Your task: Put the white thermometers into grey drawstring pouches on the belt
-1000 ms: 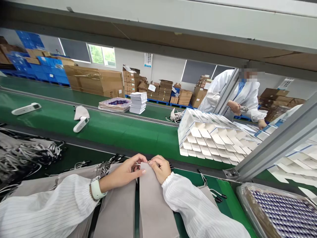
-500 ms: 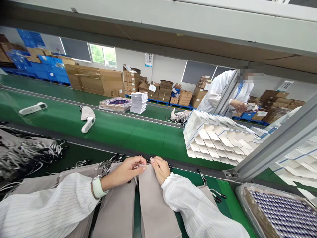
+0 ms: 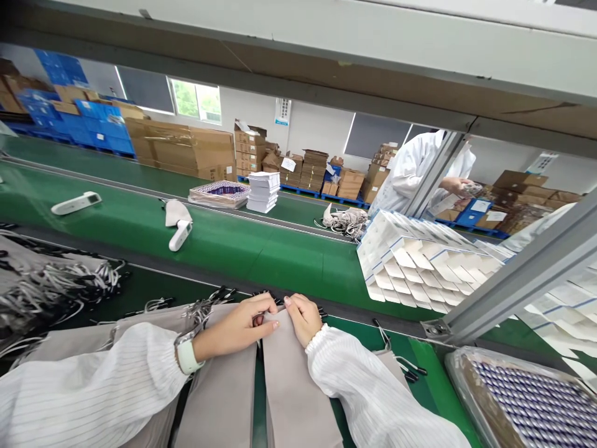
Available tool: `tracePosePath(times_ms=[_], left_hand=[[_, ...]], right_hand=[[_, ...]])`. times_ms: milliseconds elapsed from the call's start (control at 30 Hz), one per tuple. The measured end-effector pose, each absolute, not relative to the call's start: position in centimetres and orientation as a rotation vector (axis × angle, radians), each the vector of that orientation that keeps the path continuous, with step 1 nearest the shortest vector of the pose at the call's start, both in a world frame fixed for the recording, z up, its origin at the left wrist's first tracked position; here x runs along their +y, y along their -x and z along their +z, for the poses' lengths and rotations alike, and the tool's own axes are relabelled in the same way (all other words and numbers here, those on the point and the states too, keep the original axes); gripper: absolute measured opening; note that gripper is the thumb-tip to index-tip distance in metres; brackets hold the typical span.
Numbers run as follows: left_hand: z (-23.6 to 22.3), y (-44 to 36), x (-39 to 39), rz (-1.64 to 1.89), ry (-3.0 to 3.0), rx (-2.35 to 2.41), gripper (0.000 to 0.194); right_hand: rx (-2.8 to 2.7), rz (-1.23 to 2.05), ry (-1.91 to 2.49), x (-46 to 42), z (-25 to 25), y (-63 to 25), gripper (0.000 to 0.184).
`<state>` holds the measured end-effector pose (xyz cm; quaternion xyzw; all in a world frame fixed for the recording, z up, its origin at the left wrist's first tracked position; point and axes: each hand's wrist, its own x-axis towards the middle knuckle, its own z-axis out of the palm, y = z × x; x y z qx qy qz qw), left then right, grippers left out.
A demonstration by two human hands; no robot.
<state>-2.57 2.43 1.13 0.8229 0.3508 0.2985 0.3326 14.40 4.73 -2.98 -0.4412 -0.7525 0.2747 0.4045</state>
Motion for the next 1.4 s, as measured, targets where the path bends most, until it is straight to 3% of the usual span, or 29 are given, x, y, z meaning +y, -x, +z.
tracePosePath(times_ms=[1400], left_hand=[[1.02, 2.51, 2.15, 0.767, -2.189, 0.928, 0.003]], right_hand=[[-1.901, 0.686, 1.114, 4.77, -3.14, -14.53, 0.036]])
